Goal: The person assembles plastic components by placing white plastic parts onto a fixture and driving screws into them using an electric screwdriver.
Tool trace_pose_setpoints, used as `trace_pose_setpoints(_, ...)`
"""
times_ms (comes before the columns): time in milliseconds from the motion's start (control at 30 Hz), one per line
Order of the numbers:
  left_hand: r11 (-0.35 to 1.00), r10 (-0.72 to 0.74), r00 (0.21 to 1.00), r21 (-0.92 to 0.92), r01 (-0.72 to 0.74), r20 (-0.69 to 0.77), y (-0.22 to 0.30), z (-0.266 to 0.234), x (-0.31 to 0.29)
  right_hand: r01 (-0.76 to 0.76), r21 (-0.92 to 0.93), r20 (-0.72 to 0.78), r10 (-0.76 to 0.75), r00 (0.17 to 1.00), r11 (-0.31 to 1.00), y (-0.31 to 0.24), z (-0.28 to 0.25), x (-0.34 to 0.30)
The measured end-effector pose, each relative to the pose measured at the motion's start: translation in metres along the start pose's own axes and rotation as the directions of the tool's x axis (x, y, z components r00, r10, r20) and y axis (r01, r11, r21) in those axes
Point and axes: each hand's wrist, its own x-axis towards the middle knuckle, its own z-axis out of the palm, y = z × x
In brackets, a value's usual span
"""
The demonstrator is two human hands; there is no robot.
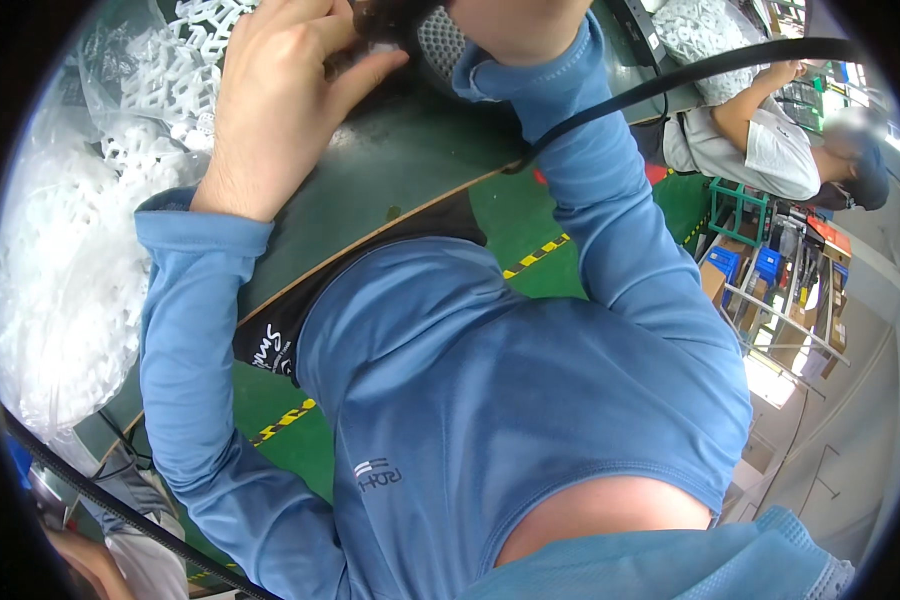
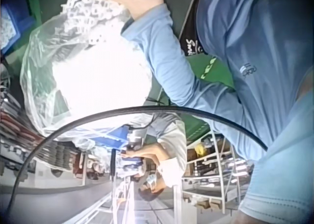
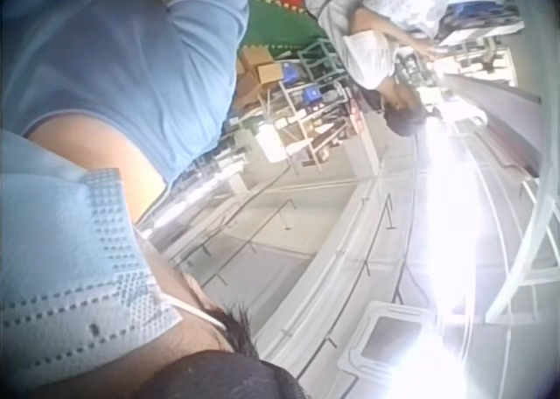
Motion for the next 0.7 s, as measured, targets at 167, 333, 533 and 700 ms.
trace_pose_setpoints(167,0.998,-0.068,0.992,0.003,0.068,0.105,0.003,-0.005,0.002,-0.325,0.186,-0.121,0.350,0.929,0.927,-0.015,0.007,-0.011)
trace_pose_setpoints(333,0.996,-0.088,0.990,0.027,0.086,0.111,0.002,-0.005,0.001,-0.395,0.161,-0.149,0.418,0.896,0.904,-0.015,0.008,-0.009)
trace_pose_setpoints(533,0.997,-0.069,0.997,-0.016,0.070,0.030,0.003,0.002,-0.003,-0.305,0.170,0.007,0.309,0.951,0.937,-0.011,-0.010,-0.015)
trace_pose_setpoints(700,0.995,-0.101,0.985,0.038,0.097,0.142,0.008,-0.006,-0.003,-0.393,0.443,-0.083,0.473,0.877,0.806,-0.030,-0.013,-0.021)
